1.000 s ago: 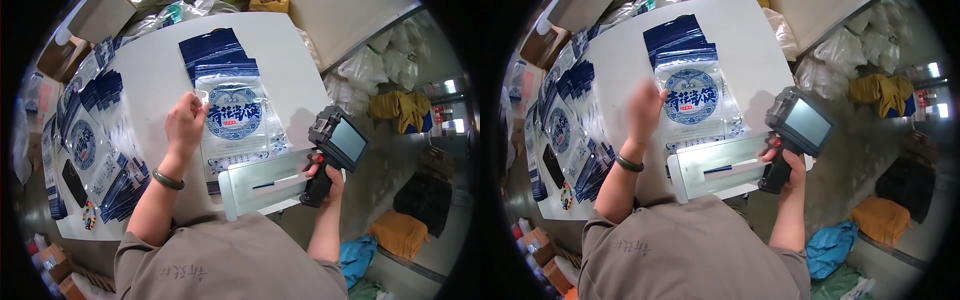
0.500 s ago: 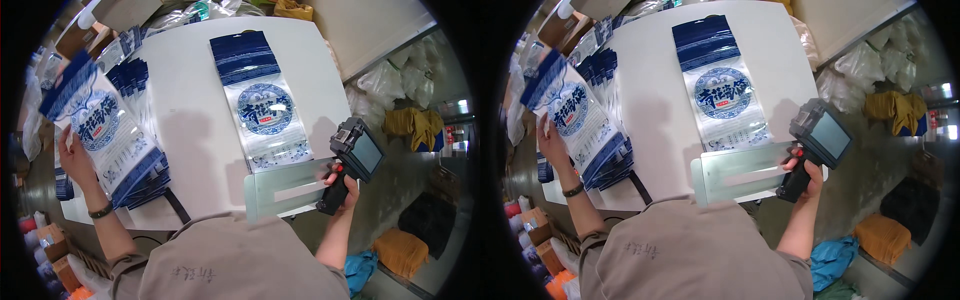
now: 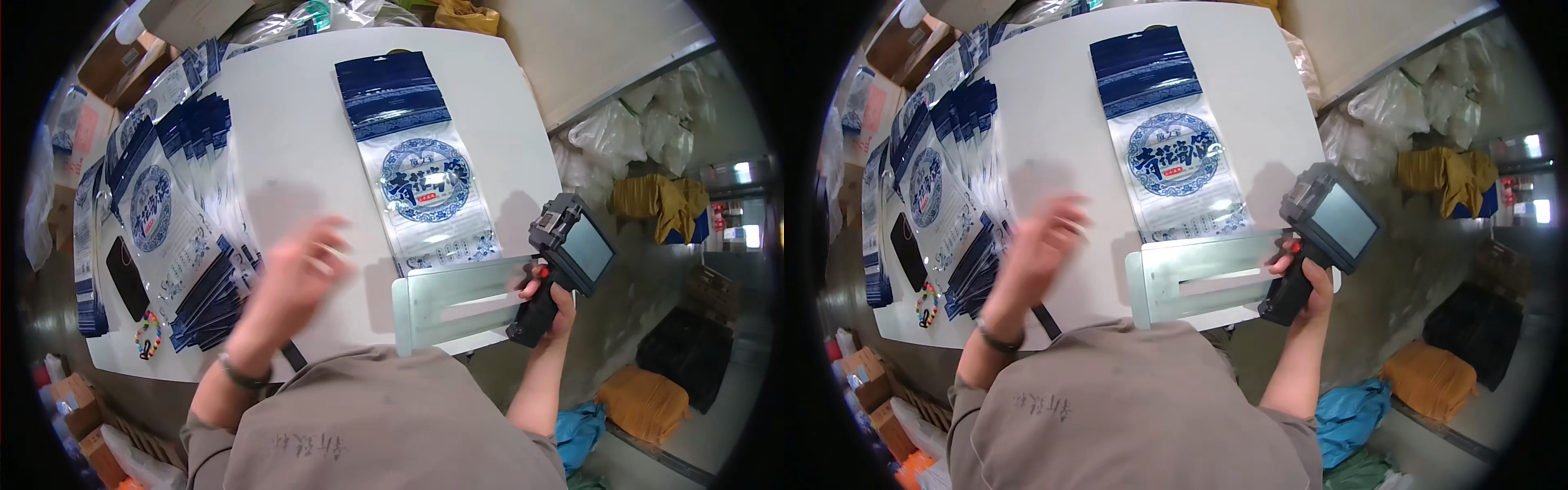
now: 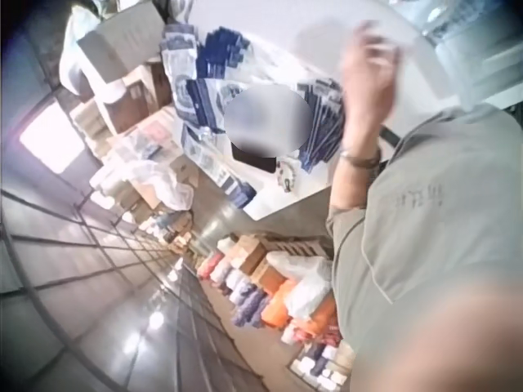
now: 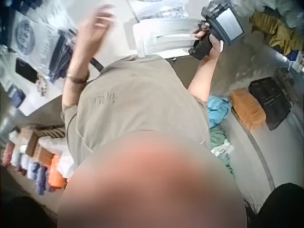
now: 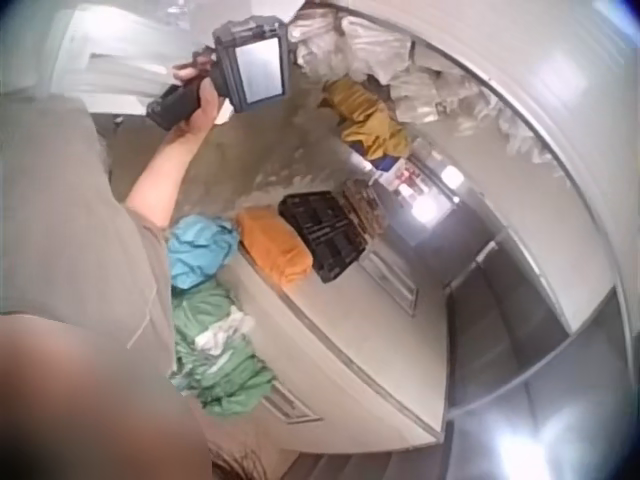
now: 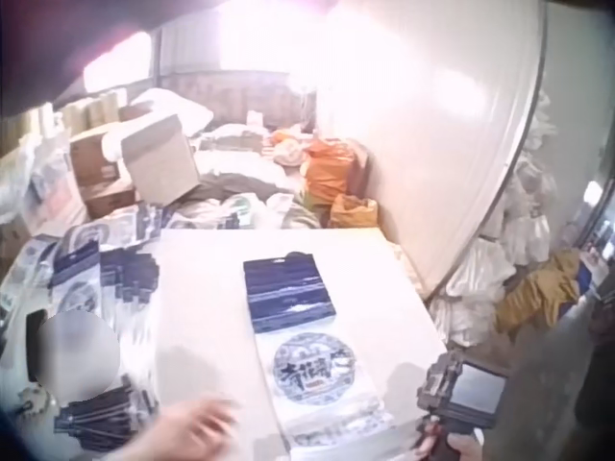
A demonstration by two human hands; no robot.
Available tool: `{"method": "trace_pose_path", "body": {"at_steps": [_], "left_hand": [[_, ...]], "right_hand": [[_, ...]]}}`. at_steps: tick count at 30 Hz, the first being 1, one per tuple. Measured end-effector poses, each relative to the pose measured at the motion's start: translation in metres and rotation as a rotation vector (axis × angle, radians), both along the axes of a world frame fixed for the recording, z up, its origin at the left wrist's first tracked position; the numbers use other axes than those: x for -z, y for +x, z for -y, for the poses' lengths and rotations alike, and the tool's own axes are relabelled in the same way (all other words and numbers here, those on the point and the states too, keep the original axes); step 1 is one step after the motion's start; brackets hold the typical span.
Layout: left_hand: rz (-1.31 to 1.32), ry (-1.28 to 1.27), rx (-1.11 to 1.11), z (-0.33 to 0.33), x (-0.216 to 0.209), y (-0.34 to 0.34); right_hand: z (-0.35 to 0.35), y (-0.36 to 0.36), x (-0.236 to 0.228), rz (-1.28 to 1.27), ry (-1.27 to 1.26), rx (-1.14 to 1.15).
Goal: Printing labels or codes onto plastic packaging bags using a handheld inkjet printer.
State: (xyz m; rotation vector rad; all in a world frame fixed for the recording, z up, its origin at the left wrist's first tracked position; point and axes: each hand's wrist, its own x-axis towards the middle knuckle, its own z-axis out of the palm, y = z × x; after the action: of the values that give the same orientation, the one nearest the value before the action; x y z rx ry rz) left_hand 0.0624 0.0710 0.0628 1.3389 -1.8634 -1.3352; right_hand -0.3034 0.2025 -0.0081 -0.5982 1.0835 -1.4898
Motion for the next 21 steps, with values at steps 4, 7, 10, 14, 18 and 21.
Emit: {"method": "trace_pose_path", "body": {"at_steps": [4, 7, 10, 14, 18, 21], "left_hand": [[0.148, -0.011, 0.351, -0.017, 0.021, -0.061], [-0.008, -0.02, 0.296, -0.01, 0.04, -0.061], [-0.141, 0.066, 0.096, 0.012, 0.05, -0.042], [-0.035, -0.013, -0.05, 0.024, 0.055, -0.043], [0.054, -0.075, -0.109, 0.025, 0.058, -0.048], [0.285, -0.174, -0.107, 0.022, 0.051, -0.053]], "right_hand": [[0.002, 0.002, 0.001, -0.04, 0.009, -0.021], [0.001, 0.001, 0.001, -0.01, 0.01, -0.035], [0.007, 0.008, -0.005, 0.072, 0.0, 0.106], [0.008, 0.003, -0.001, 0.21, -0.062, 0.06], [0.012, 0.005, 0.0, 0.215, -0.054, 0.038], [0.009, 0.003, 0.001, 0.212, -0.064, 0.036]]}}
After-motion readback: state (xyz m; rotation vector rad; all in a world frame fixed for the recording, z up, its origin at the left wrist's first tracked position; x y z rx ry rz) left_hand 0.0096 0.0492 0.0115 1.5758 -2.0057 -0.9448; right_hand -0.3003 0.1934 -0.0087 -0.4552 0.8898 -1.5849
